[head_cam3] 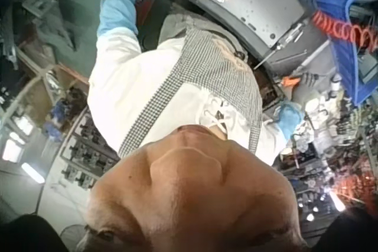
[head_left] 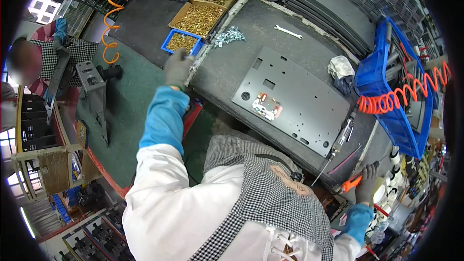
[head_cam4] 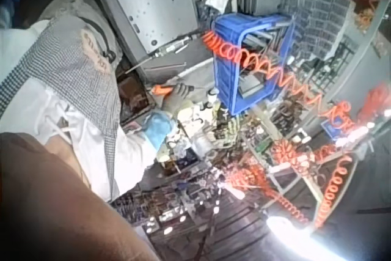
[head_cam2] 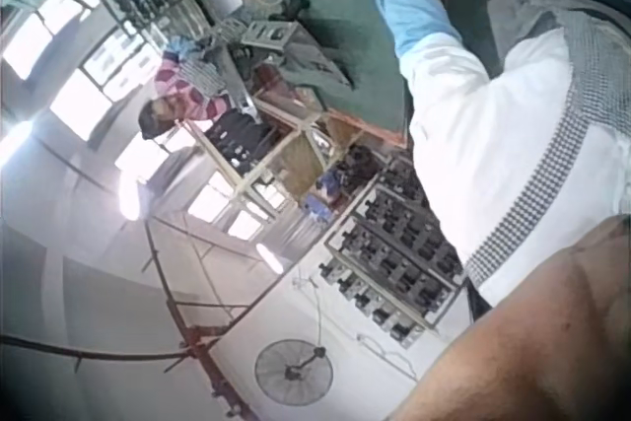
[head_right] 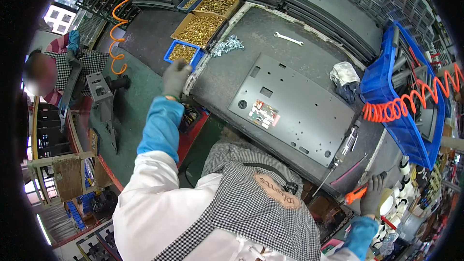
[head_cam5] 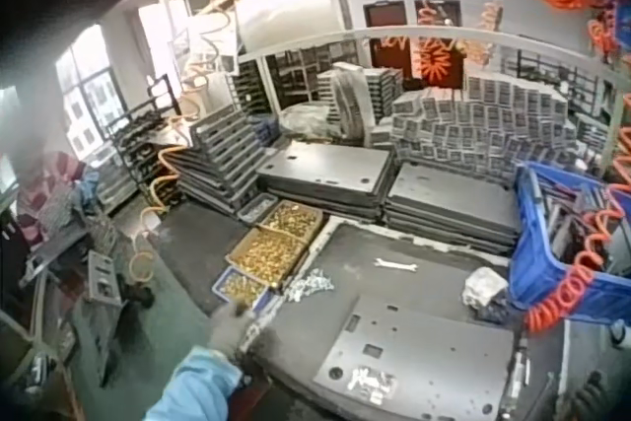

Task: The recorder is assembling an electronic device by applying adhesive or paste to a PCB and securing components with an electric screwdriver.

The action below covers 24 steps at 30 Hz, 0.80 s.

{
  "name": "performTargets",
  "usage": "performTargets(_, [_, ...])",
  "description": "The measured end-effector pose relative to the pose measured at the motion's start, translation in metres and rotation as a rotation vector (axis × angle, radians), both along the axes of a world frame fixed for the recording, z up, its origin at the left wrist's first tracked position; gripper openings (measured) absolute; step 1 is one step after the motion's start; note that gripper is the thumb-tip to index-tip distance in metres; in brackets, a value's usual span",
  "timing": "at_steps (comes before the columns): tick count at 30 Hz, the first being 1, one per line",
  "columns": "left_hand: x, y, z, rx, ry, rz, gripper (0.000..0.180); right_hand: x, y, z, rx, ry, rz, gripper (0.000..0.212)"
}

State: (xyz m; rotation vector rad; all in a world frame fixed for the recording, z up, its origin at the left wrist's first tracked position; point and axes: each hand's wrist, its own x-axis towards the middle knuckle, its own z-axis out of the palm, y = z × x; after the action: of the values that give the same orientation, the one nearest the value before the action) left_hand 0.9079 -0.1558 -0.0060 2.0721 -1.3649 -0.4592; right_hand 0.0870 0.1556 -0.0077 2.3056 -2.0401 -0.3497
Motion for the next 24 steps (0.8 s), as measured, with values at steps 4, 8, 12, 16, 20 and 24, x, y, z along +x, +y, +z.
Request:
performTargets(4, [0.055,-0.064,0.0,0.188,-0.158,0.016,0.053,0.09,-0.003,0.07,-0.399,-0.305,-0.151,0.051])
performTargets(8, [0.047,-0.118,0.027,0.636,-0.501,-0.185,0.057,0.176,-0.015,0.124,-0.807,-0.606,-0.37,0.049])
performTargets(12, [0.081,-0.124,0.005,0.663,-0.464,-0.314,0.052,0.225,-0.048,0.171,-1.114,-1.106,-0.315,0.069])
performTargets(16, [0.078,-0.1,0.007,0.501,-0.361,-0.199,0.037,0.296,-0.101,0.187,-1.185,-1.575,-0.058,0.067])
performTargets(20, [0.074,-0.092,0.011,0.378,-0.36,-0.063,0.031,0.351,-0.152,0.184,-0.979,-1.988,0.149,0.08])
performTargets(24, [0.095,-0.077,-0.019,-0.025,-0.394,-0.108,0.029,0.4,-0.198,0.182,-0.782,-2.144,0.28,0.08])
